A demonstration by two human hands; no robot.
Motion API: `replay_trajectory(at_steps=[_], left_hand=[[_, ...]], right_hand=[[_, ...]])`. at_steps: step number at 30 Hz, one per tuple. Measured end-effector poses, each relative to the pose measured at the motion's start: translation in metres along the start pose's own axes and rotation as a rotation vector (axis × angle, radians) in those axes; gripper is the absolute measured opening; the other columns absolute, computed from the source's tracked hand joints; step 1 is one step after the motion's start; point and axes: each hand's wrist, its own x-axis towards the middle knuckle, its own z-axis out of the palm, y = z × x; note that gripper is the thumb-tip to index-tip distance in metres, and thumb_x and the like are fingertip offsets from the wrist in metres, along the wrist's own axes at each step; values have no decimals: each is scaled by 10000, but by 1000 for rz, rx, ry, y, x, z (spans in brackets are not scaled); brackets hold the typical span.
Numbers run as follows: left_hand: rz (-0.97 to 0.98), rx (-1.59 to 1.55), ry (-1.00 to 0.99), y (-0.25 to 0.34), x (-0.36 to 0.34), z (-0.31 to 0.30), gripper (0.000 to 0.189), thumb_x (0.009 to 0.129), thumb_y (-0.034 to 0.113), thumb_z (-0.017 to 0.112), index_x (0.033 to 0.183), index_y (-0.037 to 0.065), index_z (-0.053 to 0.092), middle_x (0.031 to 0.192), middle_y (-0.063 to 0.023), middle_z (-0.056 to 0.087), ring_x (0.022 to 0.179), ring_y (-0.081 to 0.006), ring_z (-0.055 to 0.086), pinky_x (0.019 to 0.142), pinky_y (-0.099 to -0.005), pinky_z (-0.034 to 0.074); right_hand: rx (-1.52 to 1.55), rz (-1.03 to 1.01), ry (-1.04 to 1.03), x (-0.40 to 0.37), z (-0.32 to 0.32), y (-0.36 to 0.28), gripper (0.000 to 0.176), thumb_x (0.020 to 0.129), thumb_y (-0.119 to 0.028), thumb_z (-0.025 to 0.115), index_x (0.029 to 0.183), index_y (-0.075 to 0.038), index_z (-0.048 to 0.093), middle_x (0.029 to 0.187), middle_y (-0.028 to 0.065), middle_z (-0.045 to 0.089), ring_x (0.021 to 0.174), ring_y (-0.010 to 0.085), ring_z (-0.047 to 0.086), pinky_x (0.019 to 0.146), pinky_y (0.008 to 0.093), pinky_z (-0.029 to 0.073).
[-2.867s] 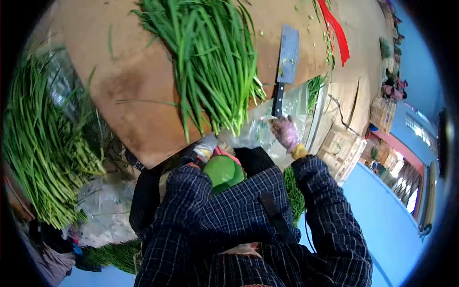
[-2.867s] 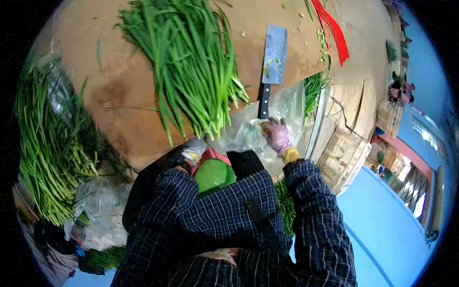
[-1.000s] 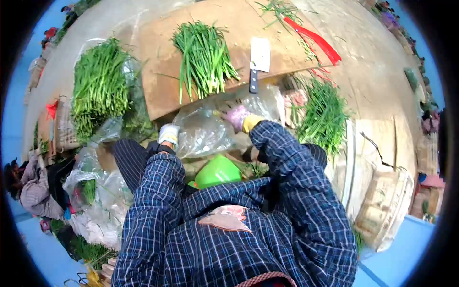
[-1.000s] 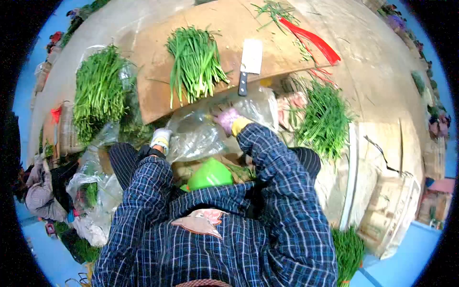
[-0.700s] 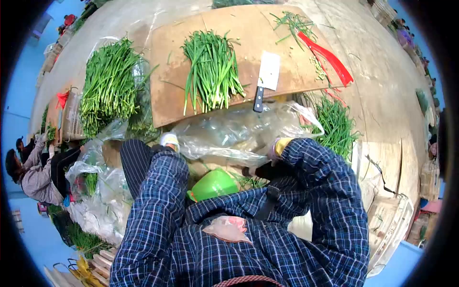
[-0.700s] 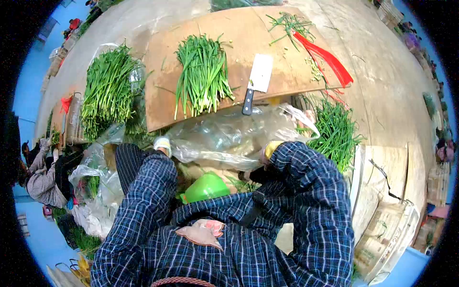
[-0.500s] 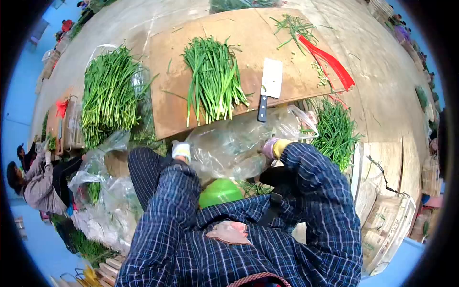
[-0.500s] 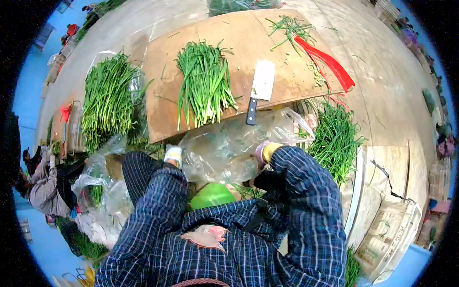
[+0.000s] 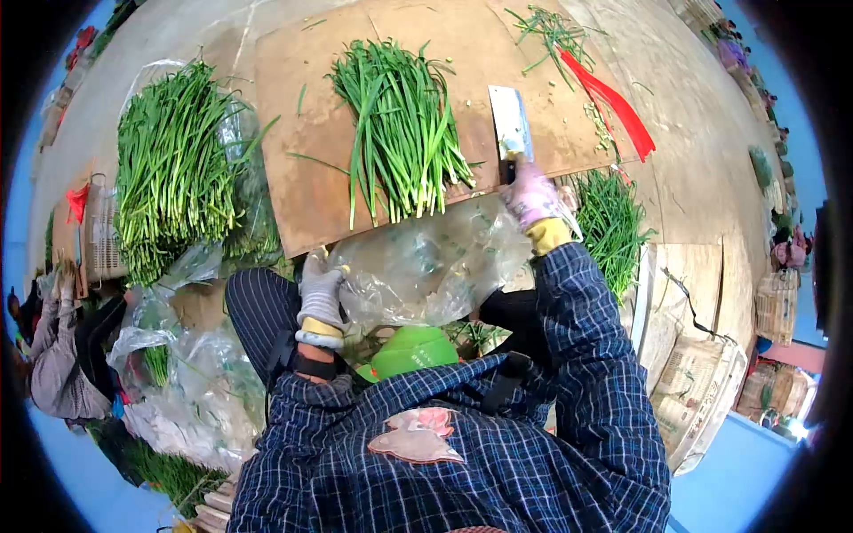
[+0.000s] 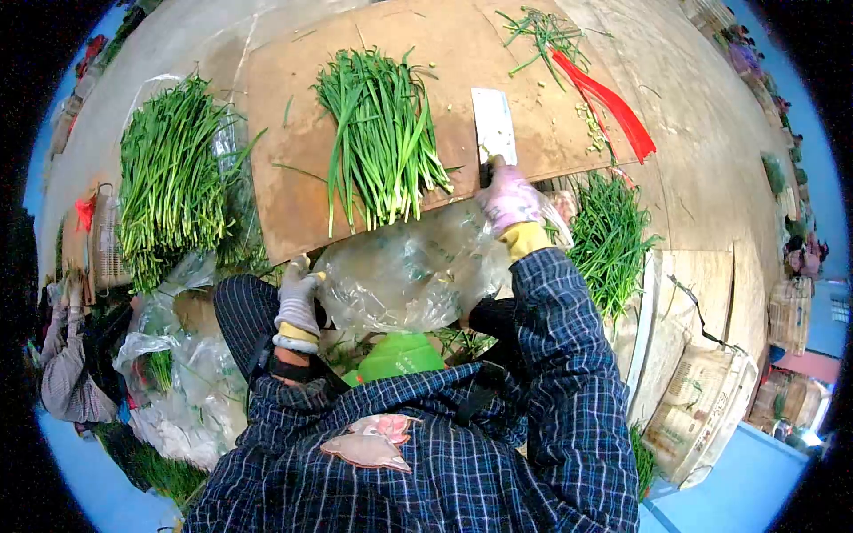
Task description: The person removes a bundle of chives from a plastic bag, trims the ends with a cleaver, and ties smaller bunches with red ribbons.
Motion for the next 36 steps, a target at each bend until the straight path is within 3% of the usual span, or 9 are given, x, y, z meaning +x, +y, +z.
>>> replay_trajectory(at_steps=[4,8,12,14,19,24,26,29,36], left_hand=[[138,145,117,20,-15,-6,554,728,-56,636,1248,-45,447,1184,-113,536,1053,-199,521,883,-292,425],[384,24,103,44,5,27,670,688,-73,666,1293,-44,381,1283,-193,468,1193,-256,460,979,-327,378],[376,638,118,93,20,79,781,679,201,746,1294,-73,352,1214,-266,506,1126,-336,513,954,-359,407],[327,821,94,96,37,95,933,668,457,724,1313,-86,324,1191,-307,510,1123,-409,500,946,-377,404],[319,912,94,100,42,142,1147,599,461,778,1399,-34,121,1377,-284,316,1245,-381,381,1006,-407,358],[285,1158,86,108,35,172,1108,587,383,786,1412,25,139,1374,-227,317,1175,-394,434,963,-428,398],[349,1022,82,101,45,166,1056,601,295,766,1409,27,141,1362,-236,327,1164,-401,440,955,-434,407],[241,972,38,106,52,161,1033,602,201,742,1406,3,124,1347,-250,348,1183,-383,434,969,-404,407],[187,868,14,104,74,148,1008,596,142,736,1399,-9,145,1364,-244,347,1225,-350,410,1015,-350,373]], right_hand=[[-143,-24,147,23,-29,31,426,731,-152,647,1131,-75,523,981,213,612,914,369,603,780,438,492],[-337,162,198,50,-31,60,347,799,-164,568,1139,-100,549,945,178,634,893,343,614,754,431,493],[-59,-478,298,17,-12,18,287,741,-157,655,1018,-104,603,898,147,635,832,324,611,722,407,482],[-183,-479,119,3,-2,-27,291,707,-215,680,966,-95,624,848,142,631,825,320,610,716,406,479],[-279,-506,239,8,27,-45,128,712,-153,579,781,-71,650,742,129,646,740,292,642,639,403,501],[-213,-293,-73,-30,9,-46,185,747,-199,590,877,-77,638,838,141,656,834,294,639,691,410,497],[-175,-277,-76,-36,-3,-43,213,755,-199,588,936,-96,632,862,142,654,852,298,633,701,403,494],[-203,-435,143,-21,10,-32,130,746,-176,584,783,-86,669,777,136,657,772,308,646,640,405,504],[-275,-440,121,-10,10,-44,128,732,-131,566,754,-85,683,745,128,660,725,299,658,598,410,510]])
